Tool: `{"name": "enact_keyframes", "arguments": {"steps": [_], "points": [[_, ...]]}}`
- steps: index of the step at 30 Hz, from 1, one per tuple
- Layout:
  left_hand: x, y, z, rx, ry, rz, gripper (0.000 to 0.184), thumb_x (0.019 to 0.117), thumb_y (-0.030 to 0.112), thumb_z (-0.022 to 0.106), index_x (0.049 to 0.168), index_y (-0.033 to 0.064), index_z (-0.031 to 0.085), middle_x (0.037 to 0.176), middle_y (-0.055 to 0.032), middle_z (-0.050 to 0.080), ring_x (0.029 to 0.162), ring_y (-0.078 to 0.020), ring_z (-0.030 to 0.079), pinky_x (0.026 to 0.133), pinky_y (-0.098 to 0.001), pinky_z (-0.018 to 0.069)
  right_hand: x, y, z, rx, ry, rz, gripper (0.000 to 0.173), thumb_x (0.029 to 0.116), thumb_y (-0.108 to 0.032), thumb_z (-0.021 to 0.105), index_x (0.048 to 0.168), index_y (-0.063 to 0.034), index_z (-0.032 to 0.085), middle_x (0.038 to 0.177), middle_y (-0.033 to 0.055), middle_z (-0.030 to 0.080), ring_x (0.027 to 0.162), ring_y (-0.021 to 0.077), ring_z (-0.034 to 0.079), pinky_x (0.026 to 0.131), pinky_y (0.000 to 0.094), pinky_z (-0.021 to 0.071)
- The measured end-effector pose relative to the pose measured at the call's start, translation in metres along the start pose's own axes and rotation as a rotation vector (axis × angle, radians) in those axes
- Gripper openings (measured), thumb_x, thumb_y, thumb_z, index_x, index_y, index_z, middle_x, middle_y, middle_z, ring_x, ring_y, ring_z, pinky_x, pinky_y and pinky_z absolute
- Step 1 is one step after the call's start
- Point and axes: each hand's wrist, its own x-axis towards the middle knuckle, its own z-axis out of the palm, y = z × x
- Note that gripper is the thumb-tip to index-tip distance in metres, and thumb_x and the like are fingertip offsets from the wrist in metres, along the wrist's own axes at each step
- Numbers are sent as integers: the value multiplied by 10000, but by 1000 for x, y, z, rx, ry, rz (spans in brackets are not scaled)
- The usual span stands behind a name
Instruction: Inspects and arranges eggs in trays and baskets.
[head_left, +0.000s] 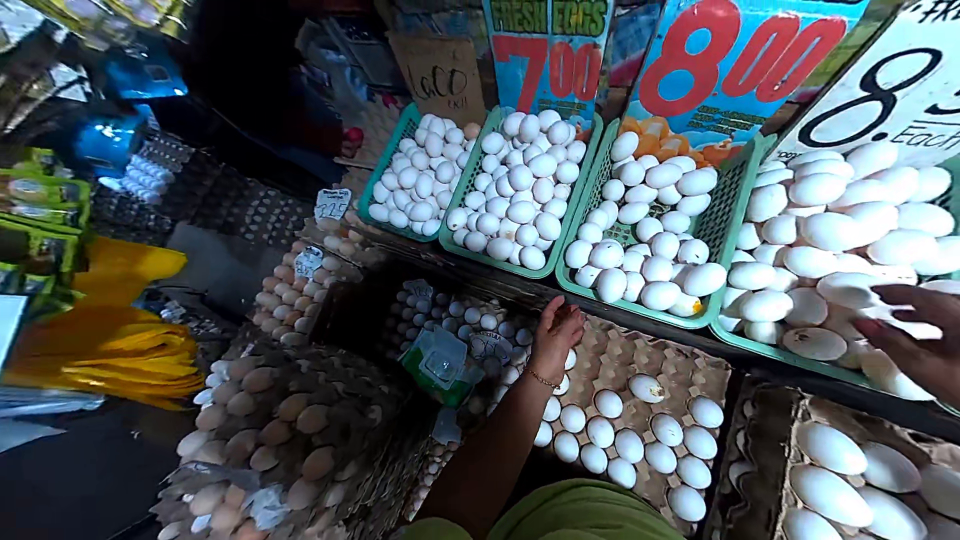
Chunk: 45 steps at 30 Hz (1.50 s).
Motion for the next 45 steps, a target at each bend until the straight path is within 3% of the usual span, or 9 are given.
{"name": "enact_keyframes", "arguments": {"steps": [4,8,12,18,22,26,34,38,45], "points": [[5,-1,11,-58,-3,-40,579,1071,120,520,1580,36,255,1480,-245,489,1250,-281,609,1015,-396,525,56,-19,9,248,104,-76,396,1046,-224,606,1394,-35,579,1327,242,640,1185,414,647,1002,648,485],[6,0,16,-87,0,-75,560,1073,127,518,1569,36,274,1449,-234,521,1213,-277,630,999,-406,533,118,-42,22,461,115,-58,418,1059,-240,581,1418,-40,510,1348,231,598,1123,381,655,955,602,522],[5,3,17,-131,-2,-101,533,1077,118,502,1558,31,287,1435,-229,535,1208,-282,633,995,-417,532,171,-67,30,407,122,21,439,1046,-161,568,1419,60,506,1359,312,580,1215,466,594,1008,664,453],[10,-1,20,-163,-16,-106,484,1073,105,500,1525,31,340,1380,-215,575,1177,-281,644,980,-427,538,227,-80,31,43,110,157,377,1006,-128,594,1260,149,589,1260,423,583,1232,600,543,989,769,401],[14,-2,18,-183,-28,-105,418,1085,104,463,1486,26,377,1360,-198,586,1162,-266,649,965,-418,544,243,-86,33,-87,104,185,382,970,-116,633,1237,156,596,1290,407,575,1248,573,547,978,753,420],[17,-2,18,-195,-30,-120,421,1082,103,476,1485,27,380,1355,-191,588,1166,-270,649,971,-424,545,257,-90,40,-212,170,284,531,927,-160,690,1305,180,540,1398,408,493,1348,578,444,980,744,421],[26,2,21,-213,-21,-148,384,1081,81,467,1449,13,382,1290,-198,603,1117,-263,667,939,-403,562,273,-86,42,-157,154,440,525,971,-198,628,1357,136,509,1371,364,552,1284,533,544,967,723,442],[31,1,21,-165,-38,-115,263,1075,59,473,1326,-7,430,1191,-184,630,1051,-241,690,903,-382,581,277,-83,43,-195,194,425,582,947,-178,647,1396,136,453,1332,374,570,1239,538,574,936,717,461],[31,1,22,-167,-25,-101,216,1070,45,476,1273,-22,455,1139,-171,638,1006,-220,699,896,-356,586,284,-81,57,-319,234,380,653,911,-101,658,1438,136,355,1294,389,568,1174,554,603,883,687,493]]}}
